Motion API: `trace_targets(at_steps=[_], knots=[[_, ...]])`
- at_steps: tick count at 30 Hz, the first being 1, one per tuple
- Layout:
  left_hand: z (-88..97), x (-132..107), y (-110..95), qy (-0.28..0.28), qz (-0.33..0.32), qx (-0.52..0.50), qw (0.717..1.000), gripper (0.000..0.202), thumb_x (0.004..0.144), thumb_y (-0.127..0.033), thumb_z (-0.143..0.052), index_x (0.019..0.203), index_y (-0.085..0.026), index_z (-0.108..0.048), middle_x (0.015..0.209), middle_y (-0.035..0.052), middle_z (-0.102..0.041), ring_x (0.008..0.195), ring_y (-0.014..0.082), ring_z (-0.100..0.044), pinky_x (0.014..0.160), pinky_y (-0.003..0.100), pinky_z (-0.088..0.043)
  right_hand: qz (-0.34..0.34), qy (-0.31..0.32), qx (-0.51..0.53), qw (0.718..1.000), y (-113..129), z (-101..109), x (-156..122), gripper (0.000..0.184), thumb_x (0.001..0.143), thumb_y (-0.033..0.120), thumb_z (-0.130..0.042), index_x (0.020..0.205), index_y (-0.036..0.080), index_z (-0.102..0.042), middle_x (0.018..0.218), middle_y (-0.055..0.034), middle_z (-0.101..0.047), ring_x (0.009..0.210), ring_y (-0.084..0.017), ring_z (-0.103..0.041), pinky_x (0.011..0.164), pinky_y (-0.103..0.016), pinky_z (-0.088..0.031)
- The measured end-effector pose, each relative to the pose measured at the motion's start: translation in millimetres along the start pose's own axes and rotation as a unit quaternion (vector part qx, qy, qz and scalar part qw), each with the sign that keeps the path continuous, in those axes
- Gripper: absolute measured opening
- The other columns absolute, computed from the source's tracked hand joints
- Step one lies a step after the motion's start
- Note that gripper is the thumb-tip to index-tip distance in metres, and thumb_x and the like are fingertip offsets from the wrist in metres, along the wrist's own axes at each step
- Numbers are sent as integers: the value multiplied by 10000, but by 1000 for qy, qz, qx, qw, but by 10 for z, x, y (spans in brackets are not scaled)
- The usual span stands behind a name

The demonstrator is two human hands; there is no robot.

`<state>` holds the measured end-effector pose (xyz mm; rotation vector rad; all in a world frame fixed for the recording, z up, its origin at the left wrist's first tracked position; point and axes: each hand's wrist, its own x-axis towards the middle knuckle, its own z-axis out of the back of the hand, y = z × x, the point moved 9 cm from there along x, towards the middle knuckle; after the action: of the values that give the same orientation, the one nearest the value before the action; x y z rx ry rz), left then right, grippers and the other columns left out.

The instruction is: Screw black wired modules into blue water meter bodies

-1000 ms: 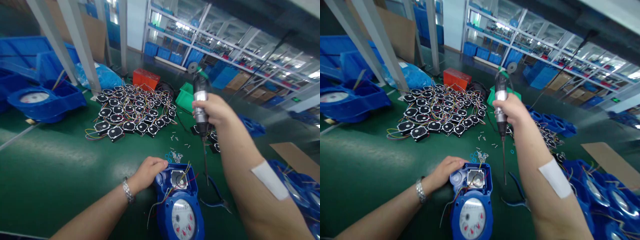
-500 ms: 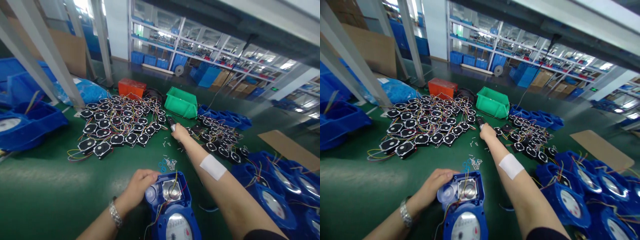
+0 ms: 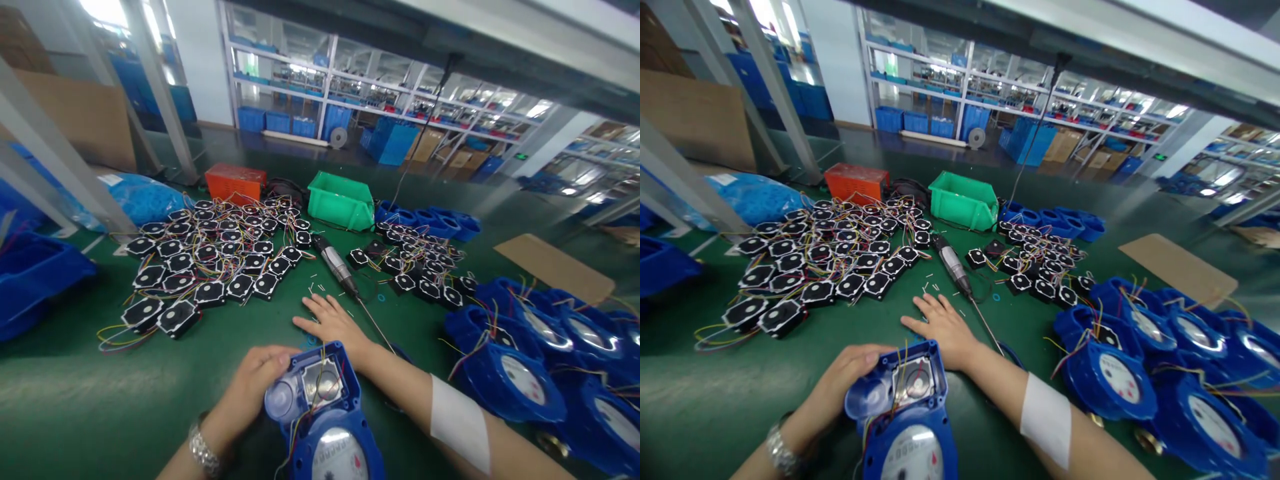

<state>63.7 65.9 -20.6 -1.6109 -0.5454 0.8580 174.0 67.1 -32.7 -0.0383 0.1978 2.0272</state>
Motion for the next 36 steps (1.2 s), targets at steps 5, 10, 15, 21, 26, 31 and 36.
trace_targets(at_steps=[5, 10, 15, 21, 26, 31, 36], knots=[[19, 9, 21, 11, 4, -6, 1000, 425, 729, -452, -452, 879, -129, -683, 785, 65, -674, 771, 226, -572, 684, 278, -414, 31, -5, 9, 999, 7, 33, 27, 424, 851, 510, -394, 1255, 397, -336, 1336, 19, -76, 1252, -193, -95, 1041, -415, -135], [58, 17, 69, -6, 18, -12, 1000, 416, 721, -442, -466, 885, -124, -679, 880, 90, -672, 844, 259, -577, 755, 317, -405, 49, -27, 17, 998, -18, -6, 45, 350, 860, 460, -407, 1205, 402, -404, 1321, 53, -141, 1235, -155, -169, 1036, -364, -206], [65, 25, 86, -7, 20, 2, 1000, 436, 718, -466, -462, 864, -117, -679, 877, 101, -670, 825, 264, -574, 755, 333, -412, -13, -96, 8, 995, -229, -17, 255, 308, 900, 311, -339, 1162, 283, -497, 1255, 30, -295, 1195, -140, -236, 1061, -351, -176], [50, 4, 40, 0, 15, -8, 1000, 444, 716, -463, -470, 895, -112, -675, 881, 98, -673, 829, 261, -582, 731, 314, -421, -57, -145, -13, 988, -612, 169, 647, 294, 888, 250, -360, 1063, 141, -569, 1182, -42, -380, 1208, -172, -213, 1093, -358, -85], [58, 0, 28, 1, 8, -2, 1000, 441, 725, -449, -466, 906, -104, -672, 871, 95, -674, 818, 250, -584, 736, 307, -419, -91, -154, -2, 984, -653, 410, 746, 284, 860, 195, -396, 1055, 73, -561, 1222, -66, -334, 1225, -161, -188, 1117, -300, -46], [59, -26, -33, -9, 10, 6, 1000, 386, 731, -429, -477, 895, -145, -680, 897, 69, -674, 849, 233, -583, 767, 290, -424, -206, -146, 51, 966, -395, 323, 179, 401, 840, 147, -370, 1233, 102, -433, 1298, -37, -215, 1233, -150, -179, 1112, -302, -150], [40, -58, -80, -13, 15, 17, 1000, 376, 726, -437, -479, 875, -162, -688, 922, 59, -671, 897, 247, -570, 778, 300, -436, -332, -88, 117, 932, -446, -22, -363, 570, 801, 200, -442, 1292, -53, -305, 1299, -167, -142, 1231, -287, -148, 1047, -446, -214]])
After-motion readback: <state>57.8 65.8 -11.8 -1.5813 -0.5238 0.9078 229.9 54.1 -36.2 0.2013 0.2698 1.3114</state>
